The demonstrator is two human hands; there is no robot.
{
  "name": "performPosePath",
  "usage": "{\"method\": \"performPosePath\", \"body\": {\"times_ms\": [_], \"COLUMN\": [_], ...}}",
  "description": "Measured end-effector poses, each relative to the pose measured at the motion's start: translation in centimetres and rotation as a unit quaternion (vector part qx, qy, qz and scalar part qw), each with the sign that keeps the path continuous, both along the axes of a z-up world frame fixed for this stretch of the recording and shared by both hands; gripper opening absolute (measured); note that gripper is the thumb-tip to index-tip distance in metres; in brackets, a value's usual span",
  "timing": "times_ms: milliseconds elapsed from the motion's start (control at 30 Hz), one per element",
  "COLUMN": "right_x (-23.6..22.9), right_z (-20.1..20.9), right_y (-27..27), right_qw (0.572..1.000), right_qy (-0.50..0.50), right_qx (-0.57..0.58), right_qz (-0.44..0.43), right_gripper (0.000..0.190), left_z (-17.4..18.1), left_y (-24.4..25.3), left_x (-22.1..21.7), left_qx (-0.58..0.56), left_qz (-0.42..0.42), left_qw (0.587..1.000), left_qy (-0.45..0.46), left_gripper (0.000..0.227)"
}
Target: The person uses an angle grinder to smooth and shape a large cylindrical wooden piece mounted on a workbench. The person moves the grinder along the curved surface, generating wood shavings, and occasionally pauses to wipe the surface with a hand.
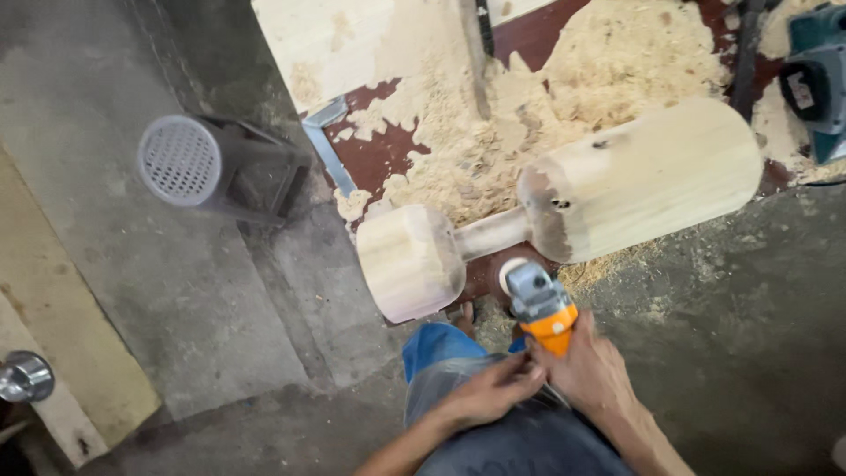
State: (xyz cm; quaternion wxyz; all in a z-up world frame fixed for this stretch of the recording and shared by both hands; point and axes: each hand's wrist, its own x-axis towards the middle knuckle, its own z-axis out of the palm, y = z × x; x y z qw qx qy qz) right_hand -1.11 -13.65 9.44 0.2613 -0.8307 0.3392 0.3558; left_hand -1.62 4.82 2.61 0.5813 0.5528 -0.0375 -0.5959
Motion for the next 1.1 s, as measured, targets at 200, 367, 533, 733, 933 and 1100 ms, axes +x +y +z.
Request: {"method": "performPosePath", "body": {"times_ms": [200, 367, 533, 733, 933, 1100], "right_x": [5.4, 8.4, 9.5, 10.4, 11.7, 12.0], "right_z": [1.2, 1.3, 0.4, 0.7, 1.4, 1.4], "right_y": [1.3, 2.2, 3.1, 2.8, 3.2, 3.6], "right_qw": [0.998, 0.996, 0.995, 0.998, 0.998, 0.995], "right_qy": [-0.052, -0.072, -0.055, -0.025, -0.007, -0.033], "right_qx": [0.011, -0.01, -0.019, -0.035, -0.04, -0.024], "right_qz": [0.013, 0.042, 0.083, 0.054, 0.055, 0.092], "right_gripper": [0.08, 0.076, 0.075, 0.076, 0.074, 0.072], "left_z": [1.0, 2.3, 2.2, 2.2, 2.2, 2.0], "left_y": [-5.3, -6.2, -5.6, -5.9, -6.2, -5.7], "left_x": [2.0, 4.9, 5.6, 6.4, 7.1, 7.0], "left_qx": [-0.073, -0.083, -0.038, -0.077, -0.104, -0.093], "left_qz": [0.266, 0.374, 0.389, 0.357, 0.389, 0.411], "left_qw": [0.93, 0.891, 0.865, 0.887, 0.874, 0.873], "left_qy": [0.243, 0.245, 0.316, 0.283, 0.272, 0.246], "left_gripper": [0.059, 0.057, 0.056, 0.058, 0.056, 0.053]}}
